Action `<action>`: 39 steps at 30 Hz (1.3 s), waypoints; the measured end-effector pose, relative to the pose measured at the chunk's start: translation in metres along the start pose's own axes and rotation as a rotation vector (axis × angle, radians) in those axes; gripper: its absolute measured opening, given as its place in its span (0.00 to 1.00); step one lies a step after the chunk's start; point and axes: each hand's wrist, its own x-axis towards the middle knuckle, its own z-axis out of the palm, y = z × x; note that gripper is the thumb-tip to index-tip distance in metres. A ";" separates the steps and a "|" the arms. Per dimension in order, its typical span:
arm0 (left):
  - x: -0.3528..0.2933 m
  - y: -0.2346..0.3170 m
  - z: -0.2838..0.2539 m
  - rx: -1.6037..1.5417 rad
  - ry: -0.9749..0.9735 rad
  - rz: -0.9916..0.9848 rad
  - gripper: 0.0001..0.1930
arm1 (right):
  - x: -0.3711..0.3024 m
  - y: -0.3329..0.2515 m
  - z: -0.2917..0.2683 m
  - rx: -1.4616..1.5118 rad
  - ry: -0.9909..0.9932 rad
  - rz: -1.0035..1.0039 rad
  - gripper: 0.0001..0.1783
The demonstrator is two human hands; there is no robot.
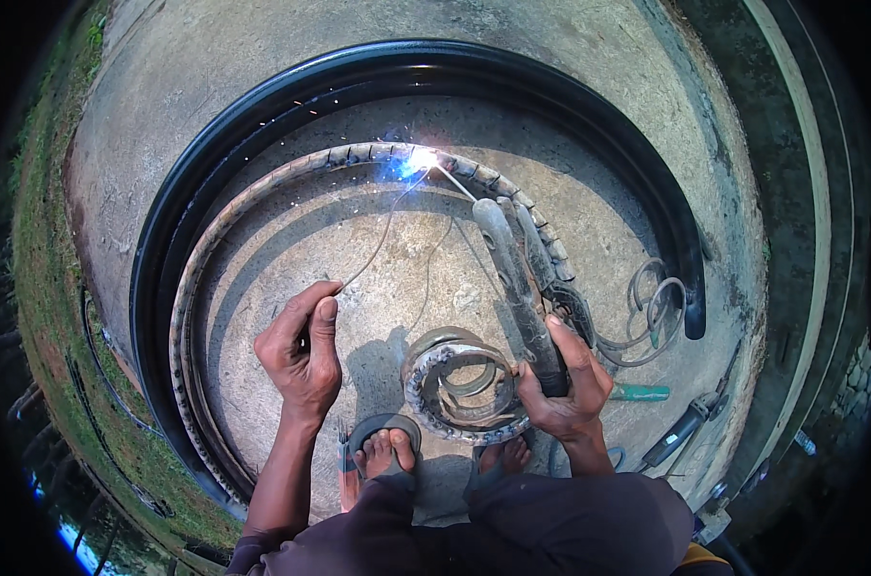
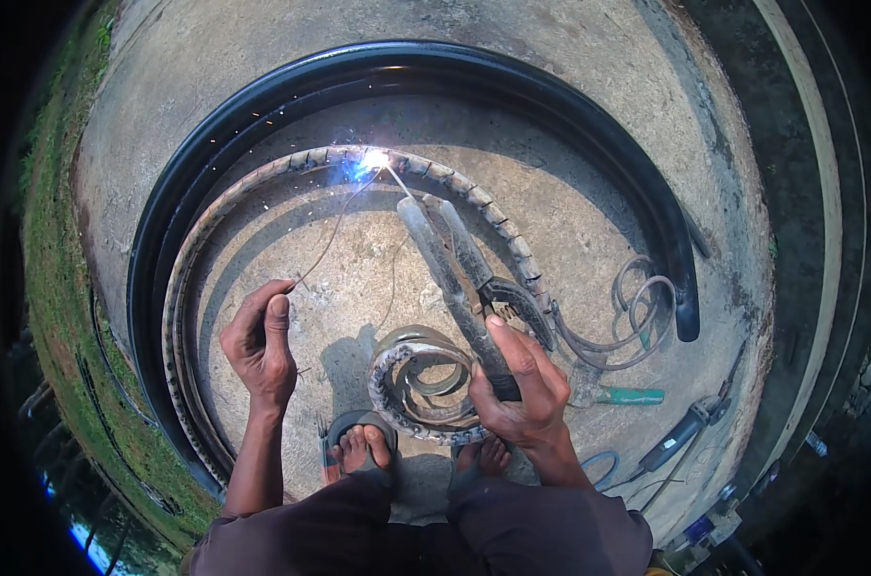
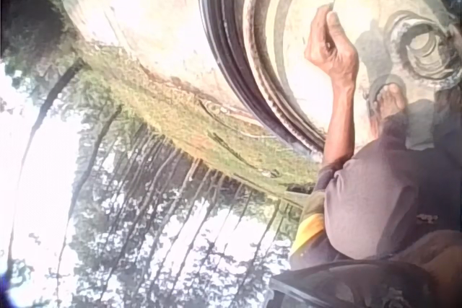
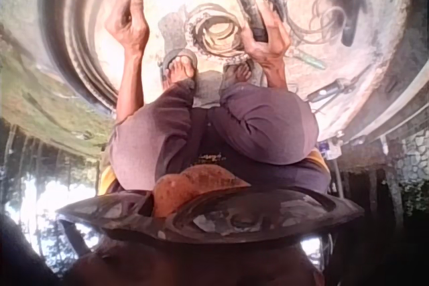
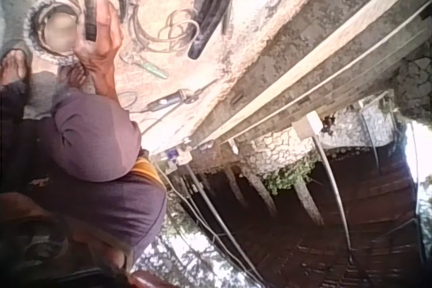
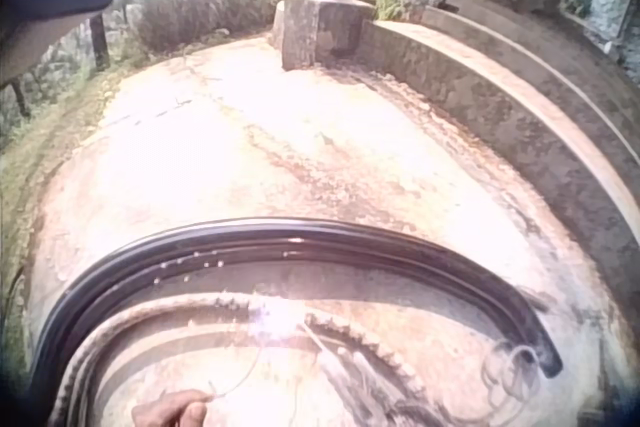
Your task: The person welds the inner spiral metal structure and then welds along the outer curved metal frame using a welding electrode holder and a filler wire.
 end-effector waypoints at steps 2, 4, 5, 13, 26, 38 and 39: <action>-0.001 0.002 -0.002 -0.046 0.008 -0.016 0.07 | -0.001 0.001 0.000 -0.004 0.002 -0.002 0.36; -0.005 0.006 -0.004 -0.123 0.039 -0.061 0.07 | -0.002 0.002 -0.002 -0.014 0.004 -0.002 0.36; -0.007 0.009 -0.007 -0.188 0.074 -0.107 0.08 | -0.004 0.002 -0.001 0.014 0.021 0.006 0.36; 0.004 0.006 -0.003 -0.064 0.061 -0.022 0.09 | 0.006 -0.003 0.001 0.020 0.012 -0.010 0.34; 0.003 0.001 -0.003 0.010 0.064 -0.012 0.07 | 0.011 -0.005 0.006 0.049 -0.019 0.009 0.34; 0.004 0.002 -0.003 0.031 0.050 -0.016 0.06 | 0.012 -0.002 0.010 0.054 -0.008 0.017 0.34; 0.004 0.002 -0.003 0.032 0.050 -0.016 0.06 | 0.012 -0.002 0.010 0.053 -0.012 0.016 0.34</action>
